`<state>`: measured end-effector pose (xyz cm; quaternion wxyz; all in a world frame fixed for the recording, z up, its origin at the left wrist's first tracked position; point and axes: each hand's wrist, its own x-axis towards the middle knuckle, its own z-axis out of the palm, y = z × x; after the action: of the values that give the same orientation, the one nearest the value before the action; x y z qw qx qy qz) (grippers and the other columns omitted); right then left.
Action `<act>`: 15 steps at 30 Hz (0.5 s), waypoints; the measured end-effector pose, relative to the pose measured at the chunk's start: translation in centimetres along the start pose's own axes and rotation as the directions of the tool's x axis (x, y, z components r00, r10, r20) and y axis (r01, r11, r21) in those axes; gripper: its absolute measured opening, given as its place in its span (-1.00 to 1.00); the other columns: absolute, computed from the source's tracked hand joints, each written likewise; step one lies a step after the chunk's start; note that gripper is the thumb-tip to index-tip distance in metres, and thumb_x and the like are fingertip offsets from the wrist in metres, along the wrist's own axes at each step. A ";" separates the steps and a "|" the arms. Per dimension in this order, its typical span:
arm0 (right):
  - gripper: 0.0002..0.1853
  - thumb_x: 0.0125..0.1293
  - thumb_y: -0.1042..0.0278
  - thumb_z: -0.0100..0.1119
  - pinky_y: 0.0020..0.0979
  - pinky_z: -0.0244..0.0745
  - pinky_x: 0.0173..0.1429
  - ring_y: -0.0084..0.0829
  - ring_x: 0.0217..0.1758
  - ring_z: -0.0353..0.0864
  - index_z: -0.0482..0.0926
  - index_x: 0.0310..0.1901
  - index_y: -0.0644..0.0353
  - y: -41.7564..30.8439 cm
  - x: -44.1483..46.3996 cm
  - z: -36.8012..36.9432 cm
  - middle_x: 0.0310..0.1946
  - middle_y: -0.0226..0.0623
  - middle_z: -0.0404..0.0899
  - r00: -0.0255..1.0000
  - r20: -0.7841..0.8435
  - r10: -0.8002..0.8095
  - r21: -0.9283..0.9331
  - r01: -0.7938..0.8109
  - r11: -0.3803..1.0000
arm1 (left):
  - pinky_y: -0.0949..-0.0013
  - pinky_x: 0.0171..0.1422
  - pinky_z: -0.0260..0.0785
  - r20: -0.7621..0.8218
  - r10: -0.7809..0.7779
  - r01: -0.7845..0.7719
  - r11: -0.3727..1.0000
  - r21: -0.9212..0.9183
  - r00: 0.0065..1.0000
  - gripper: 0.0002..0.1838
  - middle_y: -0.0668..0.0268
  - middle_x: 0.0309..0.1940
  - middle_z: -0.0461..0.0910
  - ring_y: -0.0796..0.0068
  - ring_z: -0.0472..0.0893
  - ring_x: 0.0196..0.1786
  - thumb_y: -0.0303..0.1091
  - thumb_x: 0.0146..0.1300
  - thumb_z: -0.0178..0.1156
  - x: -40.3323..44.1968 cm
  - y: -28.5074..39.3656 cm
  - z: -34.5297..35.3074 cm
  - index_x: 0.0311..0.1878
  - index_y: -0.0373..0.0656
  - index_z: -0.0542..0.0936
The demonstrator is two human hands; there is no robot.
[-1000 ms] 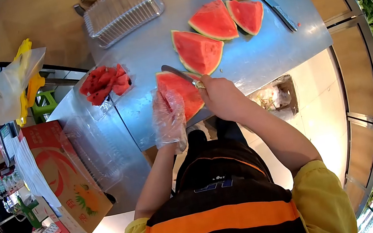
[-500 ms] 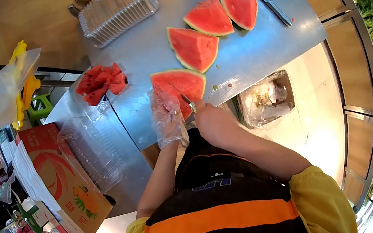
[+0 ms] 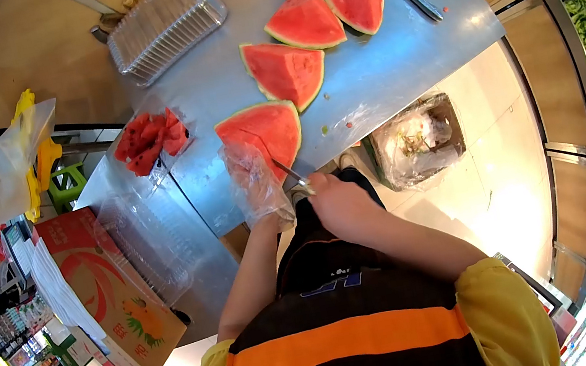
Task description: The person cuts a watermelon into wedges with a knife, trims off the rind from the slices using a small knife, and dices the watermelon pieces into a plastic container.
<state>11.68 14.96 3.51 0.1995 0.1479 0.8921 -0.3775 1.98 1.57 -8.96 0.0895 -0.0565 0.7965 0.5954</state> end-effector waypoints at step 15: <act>-0.76 0.31 0.32 0.00 -0.04 0.49 -0.19 0.09 -0.29 0.58 0.34 -0.20 0.37 0.6 6.6 -5.5 -0.41 0.10 0.55 0.969 -0.105 -0.222 -0.166 0.202 0.965 | 0.18 0.54 -0.07 0.053 0.019 -0.042 0.878 0.477 0.998 0.05 -0.03 0.47 -0.09 -0.01 -0.03 0.50 0.02 0.12 0.28 -1.2 6.8 0.5 0.49 -0.17 -0.15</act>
<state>4.79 20.14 3.58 0.1135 0.0586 0.9399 -0.3166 1.83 3.93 -2.48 0.1098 -0.0061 0.9171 0.3833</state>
